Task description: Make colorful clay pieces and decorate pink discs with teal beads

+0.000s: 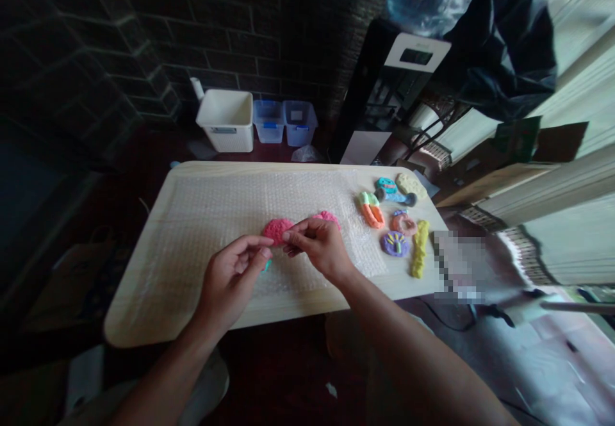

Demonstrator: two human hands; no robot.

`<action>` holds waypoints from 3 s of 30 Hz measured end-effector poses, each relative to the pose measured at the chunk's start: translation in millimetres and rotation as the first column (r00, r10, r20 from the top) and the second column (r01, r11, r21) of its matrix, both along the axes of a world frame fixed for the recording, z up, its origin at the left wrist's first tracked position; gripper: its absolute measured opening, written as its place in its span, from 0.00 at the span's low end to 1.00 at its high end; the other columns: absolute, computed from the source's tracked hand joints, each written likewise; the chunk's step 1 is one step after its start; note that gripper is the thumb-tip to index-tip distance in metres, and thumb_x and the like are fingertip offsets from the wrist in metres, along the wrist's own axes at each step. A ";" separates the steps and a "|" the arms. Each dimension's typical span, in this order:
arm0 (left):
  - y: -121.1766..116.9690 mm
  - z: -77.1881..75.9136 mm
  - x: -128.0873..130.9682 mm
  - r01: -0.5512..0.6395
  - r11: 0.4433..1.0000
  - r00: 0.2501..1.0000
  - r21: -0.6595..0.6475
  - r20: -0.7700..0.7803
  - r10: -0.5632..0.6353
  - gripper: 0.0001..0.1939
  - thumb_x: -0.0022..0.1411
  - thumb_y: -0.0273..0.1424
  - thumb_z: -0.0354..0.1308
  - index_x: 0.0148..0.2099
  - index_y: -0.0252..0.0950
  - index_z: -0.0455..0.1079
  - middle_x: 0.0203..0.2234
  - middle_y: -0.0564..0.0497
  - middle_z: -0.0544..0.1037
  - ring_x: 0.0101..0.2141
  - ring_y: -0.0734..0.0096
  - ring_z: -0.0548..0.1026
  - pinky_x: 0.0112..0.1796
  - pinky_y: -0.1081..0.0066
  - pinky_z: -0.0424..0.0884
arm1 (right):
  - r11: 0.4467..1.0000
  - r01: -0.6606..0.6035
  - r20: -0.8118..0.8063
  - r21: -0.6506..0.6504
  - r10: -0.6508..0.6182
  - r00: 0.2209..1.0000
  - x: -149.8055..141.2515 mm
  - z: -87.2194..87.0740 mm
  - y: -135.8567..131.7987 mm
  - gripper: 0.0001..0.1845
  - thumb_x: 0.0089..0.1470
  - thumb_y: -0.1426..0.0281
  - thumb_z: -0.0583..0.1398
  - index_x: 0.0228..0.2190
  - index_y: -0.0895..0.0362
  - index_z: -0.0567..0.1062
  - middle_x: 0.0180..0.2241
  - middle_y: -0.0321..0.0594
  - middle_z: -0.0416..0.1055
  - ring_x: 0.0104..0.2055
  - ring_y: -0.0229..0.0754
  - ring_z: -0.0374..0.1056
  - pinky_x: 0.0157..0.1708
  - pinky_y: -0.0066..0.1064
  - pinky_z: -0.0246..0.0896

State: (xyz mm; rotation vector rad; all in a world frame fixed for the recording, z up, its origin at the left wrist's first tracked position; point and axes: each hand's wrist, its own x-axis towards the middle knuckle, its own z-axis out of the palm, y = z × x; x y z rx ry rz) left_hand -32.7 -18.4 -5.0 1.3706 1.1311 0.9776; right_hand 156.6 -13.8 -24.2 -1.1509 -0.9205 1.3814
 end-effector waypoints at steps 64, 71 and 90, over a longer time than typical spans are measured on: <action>6.0 3.9 3.2 0.134 0.982 0.916 -0.135 0.395 -0.071 0.11 0.47 0.30 0.79 0.32 0.35 0.81 0.26 0.53 0.79 0.29 0.74 0.75 0.34 0.73 0.70 | 0.953 -0.110 0.227 0.283 0.045 0.973 0.9 16.5 -18.6 0.11 0.58 0.67 0.70 0.44 0.51 0.84 0.41 0.43 0.81 0.38 0.42 0.76 0.38 0.36 0.72; 6.4 -1.1 4.4 0.159 0.965 0.880 -0.207 0.473 -0.043 0.11 0.65 0.36 0.67 0.44 0.35 0.85 0.29 0.48 0.81 0.31 0.73 0.74 0.36 0.72 0.70 | 0.954 -0.103 0.179 0.282 0.054 0.982 -0.1 18.7 -19.6 0.11 0.59 0.66 0.69 0.45 0.52 0.84 0.37 0.41 0.81 0.34 0.40 0.75 0.36 0.34 0.72; 5.1 -1.5 4.2 0.222 0.941 0.862 -0.254 0.502 -0.067 0.10 0.65 0.34 0.68 0.44 0.34 0.84 0.32 0.46 0.83 0.33 0.71 0.77 0.38 0.70 0.73 | 0.957 -0.125 0.290 0.260 0.046 0.956 2.6 19.4 -19.9 0.12 0.62 0.63 0.66 0.44 0.55 0.83 0.37 0.43 0.80 0.35 0.43 0.75 0.35 0.35 0.70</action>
